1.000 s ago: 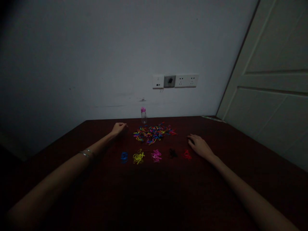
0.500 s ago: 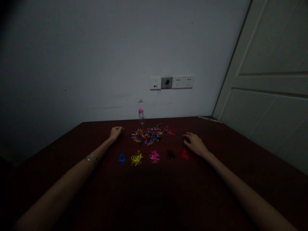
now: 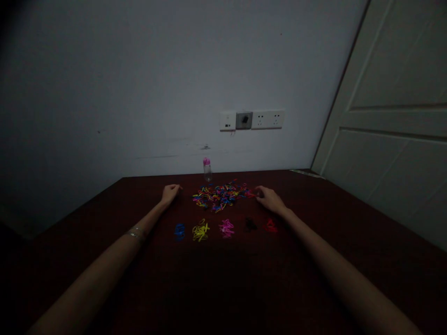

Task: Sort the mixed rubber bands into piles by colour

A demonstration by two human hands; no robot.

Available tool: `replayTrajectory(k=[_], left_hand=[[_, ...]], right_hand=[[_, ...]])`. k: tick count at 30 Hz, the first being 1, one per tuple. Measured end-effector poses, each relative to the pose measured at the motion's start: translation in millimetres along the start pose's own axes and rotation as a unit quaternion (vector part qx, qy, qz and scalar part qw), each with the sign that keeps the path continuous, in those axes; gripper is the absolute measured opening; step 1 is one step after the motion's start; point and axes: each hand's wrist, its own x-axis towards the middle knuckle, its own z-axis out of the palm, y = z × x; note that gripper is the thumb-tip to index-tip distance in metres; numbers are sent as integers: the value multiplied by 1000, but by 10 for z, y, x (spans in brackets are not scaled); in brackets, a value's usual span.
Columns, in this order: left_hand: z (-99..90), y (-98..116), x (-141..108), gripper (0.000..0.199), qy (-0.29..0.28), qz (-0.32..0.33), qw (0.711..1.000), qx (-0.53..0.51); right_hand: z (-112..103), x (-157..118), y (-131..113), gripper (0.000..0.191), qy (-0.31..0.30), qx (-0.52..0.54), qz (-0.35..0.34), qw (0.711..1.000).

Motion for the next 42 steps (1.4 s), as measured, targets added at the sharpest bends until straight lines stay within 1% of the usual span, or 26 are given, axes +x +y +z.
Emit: replayTrajectory(k=[8, 13, 15, 19, 24, 28, 31, 35, 39, 42], left_hand=[[-6, 25, -22, 29, -5, 3, 1000, 4], [2, 13, -10, 29, -9, -2, 1000, 8], [7, -3, 1, 29, -9, -2, 1000, 9], [21, -58, 35, 30, -9, 7, 1000, 5], [44, -126, 77, 29, -9, 20, 1000, 3], [41, -99, 60, 29, -4, 20, 1000, 1], [18, -38, 17, 28, -3, 13, 1000, 4], [-1, 11, -18, 27, -2, 10, 1000, 8], [14, -20, 5, 27, -2, 13, 1000, 11], [33, -59, 33, 28, -13, 19, 1000, 18]], right_hand=[[-17, 19, -73, 30, 8, -24, 17, 1000], [-100, -78, -87, 30, 6, 14, -1, 1000], [-158, -162, -103, 30, -14, 42, -18, 999], [-324, -406, -181, 33, -74, 85, -38, 993], [-537, -717, -262, 33, -134, 91, -25, 986], [-626, -839, -229, 36, -155, 87, -20, 984], [-651, -823, -196, 34, -145, 73, -18, 987], [-607, -689, -167, 32, -100, 28, -28, 994], [-438, -509, -72, 35, -69, -32, -59, 995], [-288, -405, 79, 38, -53, -58, -59, 995]])
